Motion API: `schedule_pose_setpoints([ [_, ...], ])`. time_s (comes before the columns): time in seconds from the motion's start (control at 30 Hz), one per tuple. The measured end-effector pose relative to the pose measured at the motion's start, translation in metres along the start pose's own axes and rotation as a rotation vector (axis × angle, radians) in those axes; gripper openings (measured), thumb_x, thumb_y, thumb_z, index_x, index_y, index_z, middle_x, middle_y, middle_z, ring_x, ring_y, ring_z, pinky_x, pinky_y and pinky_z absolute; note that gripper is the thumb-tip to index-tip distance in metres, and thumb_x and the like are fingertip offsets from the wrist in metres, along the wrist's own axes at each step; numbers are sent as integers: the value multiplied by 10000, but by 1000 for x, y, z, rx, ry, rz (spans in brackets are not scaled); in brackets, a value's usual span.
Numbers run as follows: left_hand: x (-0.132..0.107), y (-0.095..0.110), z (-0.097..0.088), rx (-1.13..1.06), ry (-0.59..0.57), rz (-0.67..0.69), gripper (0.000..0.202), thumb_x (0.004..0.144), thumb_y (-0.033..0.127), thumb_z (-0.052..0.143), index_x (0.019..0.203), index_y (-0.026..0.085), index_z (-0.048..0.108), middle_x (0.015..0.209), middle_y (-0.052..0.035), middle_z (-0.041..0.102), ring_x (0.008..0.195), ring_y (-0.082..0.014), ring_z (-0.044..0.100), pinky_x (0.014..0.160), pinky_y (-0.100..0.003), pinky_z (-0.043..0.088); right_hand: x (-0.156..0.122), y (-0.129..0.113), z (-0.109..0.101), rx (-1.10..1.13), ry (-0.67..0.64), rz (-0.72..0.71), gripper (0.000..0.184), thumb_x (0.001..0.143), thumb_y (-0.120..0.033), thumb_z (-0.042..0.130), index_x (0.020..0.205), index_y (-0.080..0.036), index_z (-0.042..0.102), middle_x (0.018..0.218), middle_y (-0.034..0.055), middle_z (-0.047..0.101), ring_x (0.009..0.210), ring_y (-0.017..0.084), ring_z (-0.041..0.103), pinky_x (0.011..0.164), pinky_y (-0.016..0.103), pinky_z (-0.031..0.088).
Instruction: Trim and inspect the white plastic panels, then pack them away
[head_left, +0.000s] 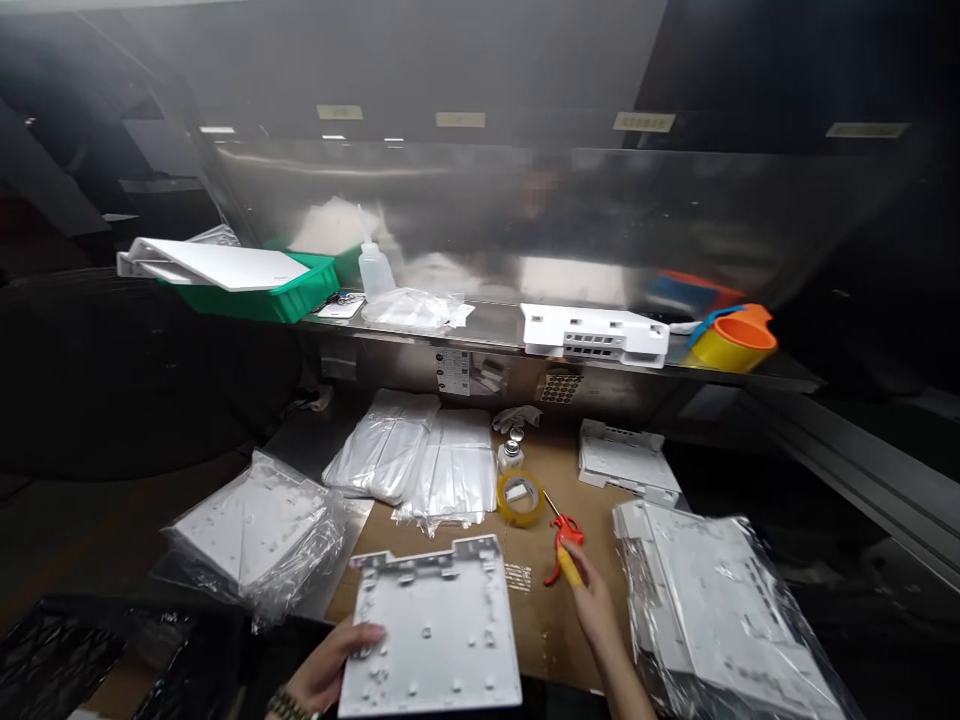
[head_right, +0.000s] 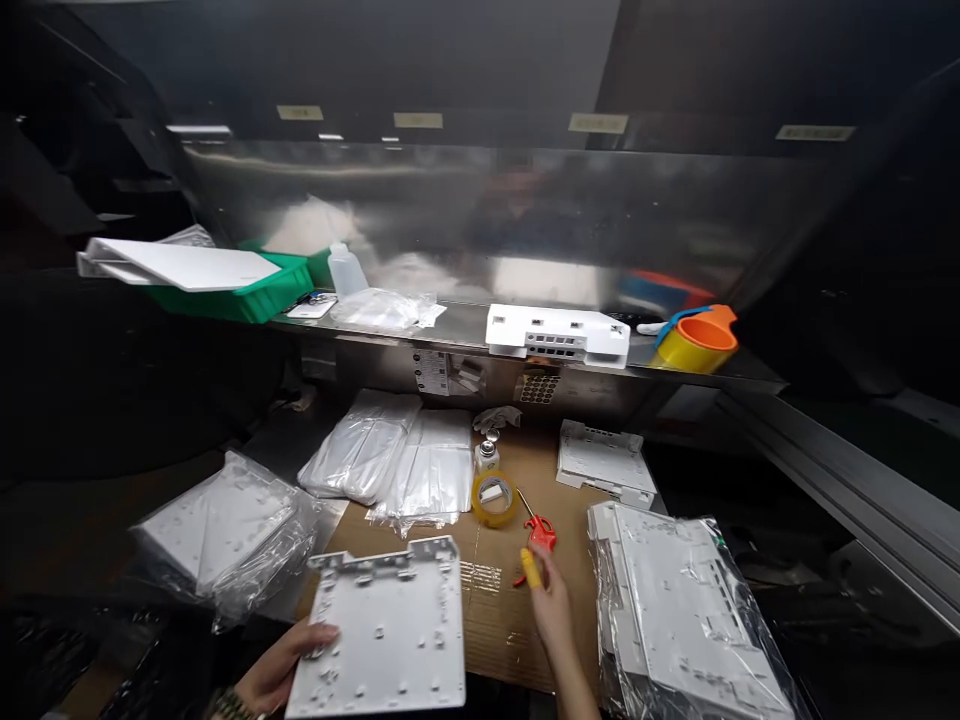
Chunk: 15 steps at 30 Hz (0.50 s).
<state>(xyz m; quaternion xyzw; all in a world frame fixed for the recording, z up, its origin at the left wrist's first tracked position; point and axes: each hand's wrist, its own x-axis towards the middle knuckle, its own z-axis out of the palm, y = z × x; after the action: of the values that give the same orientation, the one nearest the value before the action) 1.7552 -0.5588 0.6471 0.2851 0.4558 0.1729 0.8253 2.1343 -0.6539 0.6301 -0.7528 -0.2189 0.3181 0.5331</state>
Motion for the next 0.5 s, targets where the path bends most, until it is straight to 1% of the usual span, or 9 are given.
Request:
schedule_pose_setpoints([
  [0.07, 25, 21, 23, 98, -88, 6, 537, 602, 373, 892, 1039, 104, 732, 986, -176, 796, 961, -377, 752, 883, -457, 571, -28, -8, 2, 152, -202, 75, 630, 696, -699, 713, 1040, -173, 757, 1131, 165, 760, 1194, 356, 663, 999, 487, 520],
  [0.13, 49, 36, 44, 222, -181, 19, 551, 623, 392, 890, 1068, 110, 726, 1017, -178, 786, 967, -367, 746, 888, -478, 570, -50, -17, 2, 377, -378, 225, 602, 760, -659, 729, 1094, -158, 753, 1077, 166, 778, 1098, 346, 717, 940, 495, 557],
  [0.17, 62, 41, 53, 293, -210, 33, 541, 660, 427, 872, 1074, 112, 724, 1030, -176, 779, 977, -350, 741, 909, -483, 565, -57, -22, 1, 492, -423, 306, 608, 759, -627, 763, 1136, -151, 740, 1073, 169, 781, 1072, 348, 729, 926, 501, 567],
  [0.2, 76, 46, 62, 371, -224, 54, 521, 727, 488, 824, 1074, 114, 721, 1036, -174, 772, 972, -330, 739, 909, -490, 566, -61, -26, -2, 589, -424, 375, 634, 730, -590, 814, 1174, -146, 724, 1068, 169, 785, 1051, 353, 739, 917, 504, 576],
  [0.27, 105, 56, 73, 541, -192, 129, 505, 897, 590, 625, 1098, 132, 698, 1072, -144, 751, 981, -276, 723, 904, -495, 568, -63, -32, -12, 709, -317, 447, 725, 650, -516, 904, 1239, -151, 693, 1052, 152, 795, 1018, 360, 751, 905, 500, 593],
  [0.3, 120, 60, 76, 635, -151, 183, 483, 948, 579, 559, 1124, 146, 680, 1105, -119, 736, 1010, -256, 708, 925, -495, 559, -62, -34, -19, 750, -237, 457, 765, 626, -489, 926, 1271, -161, 677, 1056, 139, 798, 1019, 359, 752, 909, 495, 598],
  [0.33, 134, 65, 76, 738, -103, 240, 439, 966, 544, 554, 1130, 153, 671, 1137, -105, 719, 1051, -252, 687, 953, -502, 543, -60, -37, -27, 783, -159, 455, 792, 620, -474, 934, 1300, -174, 660, 1066, 124, 800, 1031, 354, 750, 917, 488, 601],
  [0.4, 159, 74, 73, 956, -14, 347, 347, 955, 449, 618, 1155, 168, 659, 1251, -99, 667, 1166, -272, 627, 1020, -532, 497, -59, -43, -44, 840, -33, 433, 797, 650, -463, 921, 1344, -201, 631, 1104, 99, 796, 1072, 342, 739, 940, 474, 601],
  [0.5, 185, 84, 61, 1254, 55, 456, 351, 925, 364, 675, 1222, 181, 635, 1391, -112, 581, 1287, -311, 539, 1080, -584, 436, -66, -60, -65, 922, 105, 374, 745, 725, -462, 874, 1376, -217, 607, 1195, 89, 771, 1148, 328, 709, 984, 461, 590],
])
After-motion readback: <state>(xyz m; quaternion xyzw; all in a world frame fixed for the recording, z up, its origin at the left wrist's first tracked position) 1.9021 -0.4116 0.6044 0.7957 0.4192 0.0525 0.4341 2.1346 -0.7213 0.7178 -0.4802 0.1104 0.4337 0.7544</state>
